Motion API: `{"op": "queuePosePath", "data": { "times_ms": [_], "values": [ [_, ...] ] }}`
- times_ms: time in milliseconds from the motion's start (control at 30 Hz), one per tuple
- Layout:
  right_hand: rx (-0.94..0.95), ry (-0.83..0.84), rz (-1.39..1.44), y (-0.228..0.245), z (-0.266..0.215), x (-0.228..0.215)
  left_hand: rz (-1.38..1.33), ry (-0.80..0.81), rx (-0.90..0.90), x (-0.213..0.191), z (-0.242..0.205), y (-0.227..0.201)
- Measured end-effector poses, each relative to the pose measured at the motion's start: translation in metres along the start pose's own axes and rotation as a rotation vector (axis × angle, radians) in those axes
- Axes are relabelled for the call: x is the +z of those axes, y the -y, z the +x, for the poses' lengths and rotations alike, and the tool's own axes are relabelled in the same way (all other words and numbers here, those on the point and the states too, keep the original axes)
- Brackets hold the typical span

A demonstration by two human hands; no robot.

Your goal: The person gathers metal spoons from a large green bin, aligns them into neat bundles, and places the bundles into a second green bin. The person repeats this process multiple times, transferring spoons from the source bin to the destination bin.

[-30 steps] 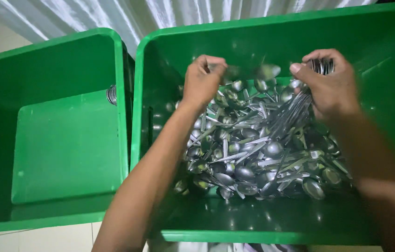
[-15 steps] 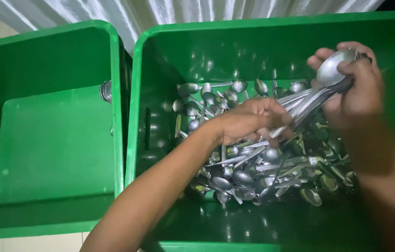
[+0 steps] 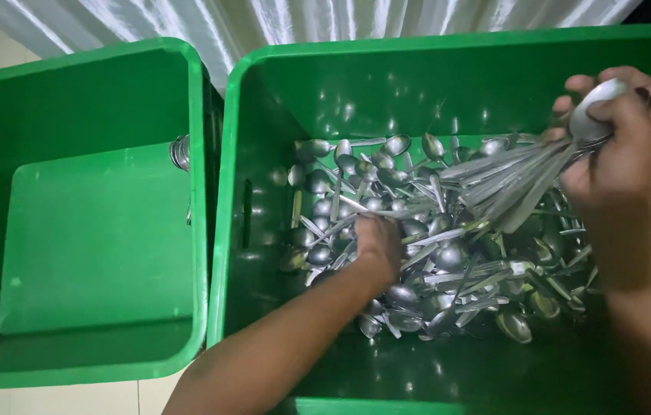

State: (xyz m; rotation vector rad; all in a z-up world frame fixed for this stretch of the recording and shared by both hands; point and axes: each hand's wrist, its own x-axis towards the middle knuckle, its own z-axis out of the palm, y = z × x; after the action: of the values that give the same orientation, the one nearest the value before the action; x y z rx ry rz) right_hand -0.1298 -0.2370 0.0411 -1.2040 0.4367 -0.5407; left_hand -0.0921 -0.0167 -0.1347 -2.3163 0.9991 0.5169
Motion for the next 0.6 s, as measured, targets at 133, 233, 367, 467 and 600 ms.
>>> {"op": "queuePosePath", "data": {
  "times_ms": [133, 233, 367, 467, 600],
  "values": [
    [0.016, 0.046, -0.119, 0.001, 0.000, 0.004, -0.214, -0.039, -0.018, 0.021, 0.020, -0.012],
    [0.053, 0.042, -0.090, -0.003, 0.002, 0.003, -0.279, -0.037, 0.000, 0.021, 0.013, -0.022],
    [0.032, 0.075, -0.234, -0.008, 0.003, 0.004, -0.336, 0.020, 0.006, -0.013, -0.016, -0.005],
    [-0.048, 0.197, -0.514, -0.001, -0.009, 0.015, -0.456, 0.038, 0.061, -0.007, 0.007, -0.008],
    [-0.266, 0.462, -0.750, -0.007, -0.003, 0.009, -0.612, -0.245, 0.055, -0.042, 0.009, 0.043]
  ]
}}
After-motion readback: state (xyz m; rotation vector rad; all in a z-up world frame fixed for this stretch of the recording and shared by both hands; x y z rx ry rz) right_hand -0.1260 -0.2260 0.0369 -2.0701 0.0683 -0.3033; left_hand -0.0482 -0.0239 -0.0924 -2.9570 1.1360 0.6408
